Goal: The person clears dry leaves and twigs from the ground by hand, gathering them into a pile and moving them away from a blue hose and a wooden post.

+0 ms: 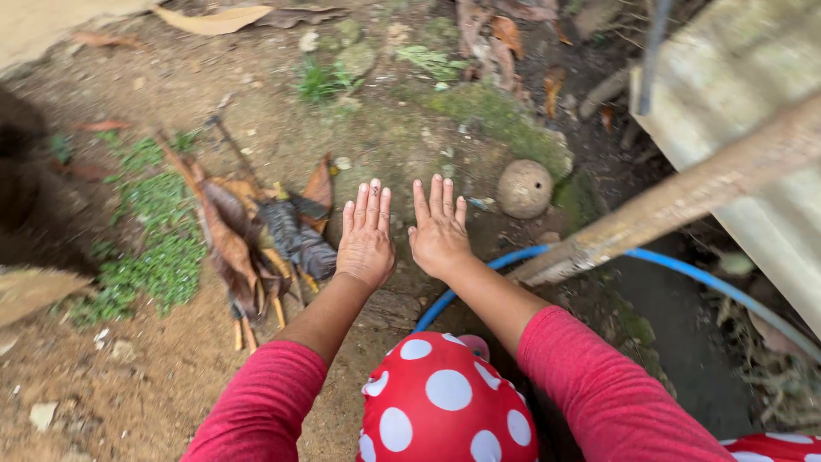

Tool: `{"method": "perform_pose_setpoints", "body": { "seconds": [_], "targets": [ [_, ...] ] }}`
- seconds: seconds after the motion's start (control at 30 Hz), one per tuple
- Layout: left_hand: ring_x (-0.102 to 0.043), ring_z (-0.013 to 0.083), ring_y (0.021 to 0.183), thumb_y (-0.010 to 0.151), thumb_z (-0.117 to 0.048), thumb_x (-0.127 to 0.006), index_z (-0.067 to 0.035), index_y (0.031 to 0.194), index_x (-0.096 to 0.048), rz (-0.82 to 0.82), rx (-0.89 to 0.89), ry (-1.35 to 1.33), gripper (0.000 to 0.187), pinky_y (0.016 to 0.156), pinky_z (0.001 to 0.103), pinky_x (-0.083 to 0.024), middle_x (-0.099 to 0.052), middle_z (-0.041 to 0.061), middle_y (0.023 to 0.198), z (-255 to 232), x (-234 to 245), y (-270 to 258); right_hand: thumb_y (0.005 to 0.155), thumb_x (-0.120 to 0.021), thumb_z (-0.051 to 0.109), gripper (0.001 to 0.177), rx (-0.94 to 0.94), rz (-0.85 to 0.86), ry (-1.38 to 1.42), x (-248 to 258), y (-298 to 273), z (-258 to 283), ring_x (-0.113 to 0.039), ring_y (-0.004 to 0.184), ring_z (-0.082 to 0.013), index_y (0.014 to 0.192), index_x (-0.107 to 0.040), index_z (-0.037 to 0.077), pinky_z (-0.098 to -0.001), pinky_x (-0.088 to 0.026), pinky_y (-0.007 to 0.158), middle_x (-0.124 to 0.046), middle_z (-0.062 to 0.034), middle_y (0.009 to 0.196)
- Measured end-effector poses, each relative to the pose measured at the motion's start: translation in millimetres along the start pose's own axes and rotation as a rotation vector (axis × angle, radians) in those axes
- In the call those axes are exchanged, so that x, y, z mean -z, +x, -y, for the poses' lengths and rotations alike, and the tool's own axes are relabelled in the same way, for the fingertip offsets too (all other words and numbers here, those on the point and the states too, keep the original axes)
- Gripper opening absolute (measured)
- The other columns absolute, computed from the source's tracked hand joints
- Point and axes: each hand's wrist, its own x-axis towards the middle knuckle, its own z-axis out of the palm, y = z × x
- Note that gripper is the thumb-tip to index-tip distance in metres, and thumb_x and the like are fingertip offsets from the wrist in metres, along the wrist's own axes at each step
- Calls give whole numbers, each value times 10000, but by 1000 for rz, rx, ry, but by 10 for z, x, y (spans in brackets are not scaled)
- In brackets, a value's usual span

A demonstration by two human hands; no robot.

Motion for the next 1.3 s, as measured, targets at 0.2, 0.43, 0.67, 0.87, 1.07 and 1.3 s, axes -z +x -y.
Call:
{"method": "perform_pose_setpoints", "body": {
  "seconds": [0.2, 0.43, 0.67, 0.87, 1.07, 1.3],
  "targets": [
    [-65, 338, 1575, 921, -301, -528, -4, 1612, -162, -7, -245, -2, 837, 1245, 506, -94, -94, 184, 1701, -610, -44, 324, 947, -577, 276, 837, -125, -94, -40, 130, -365, -676, 13, 1560, -424, 1622, -121, 83, -609, -37, 1215, -24, -269, 1682],
    [-54, 329, 1583, 934, -291, -518, -25, 1629, -161, -11, -373, 57, 826, 1251, 503, -84, -89, 175, 1716, -1138, -33, 651, 932, -573, 248, 835, -156, -186, -76, 296, -640, -1074, 1, 1566, -430, 1623, -147, 51, -598, -39, 1228, -32, -279, 1680],
    [-30, 328, 1577, 958, -327, -492, -22, 1629, -141, -63, -309, 1, 817, 1247, 512, -48, -75, 165, 1708, -1347, 72, 812, 969, -528, 250, 812, -222, -209, -64, 414, -514, -1133, 32, 1558, -443, 1625, -103, 30, -596, 0, 1224, -13, -296, 1675],
    [-29, 348, 1578, 980, -337, -489, -16, 1621, -146, -113, -259, -72, 795, 1251, 517, -52, -66, 174, 1706, -1294, 189, 775, 941, -557, 275, 882, -239, -145, -108, 527, -364, -1139, 54, 1554, -468, 1625, -67, 14, -593, 1, 1221, 16, -316, 1672],
    [-19, 335, 1591, 969, -333, -506, -29, 1627, -130, -27, -183, -103, 817, 1265, 507, -55, -52, 161, 1718, -975, 250, 787, 939, -594, 303, 915, -209, -135, -128, 481, -21, -1001, 28, 1563, -459, 1637, -68, 33, -608, -21, 1229, 7, -303, 1684],
    [3, 335, 1584, 992, -352, -494, -48, 1631, -123, -19, -88, -120, 799, 1262, 514, -49, -32, 149, 1716, -489, 94, 1038, 954, -592, 332, 916, -185, -102, -186, 464, 501, -824, 35, 1562, -449, 1637, -56, 42, -605, -19, 1219, 22, -289, 1682]
  ]
}}
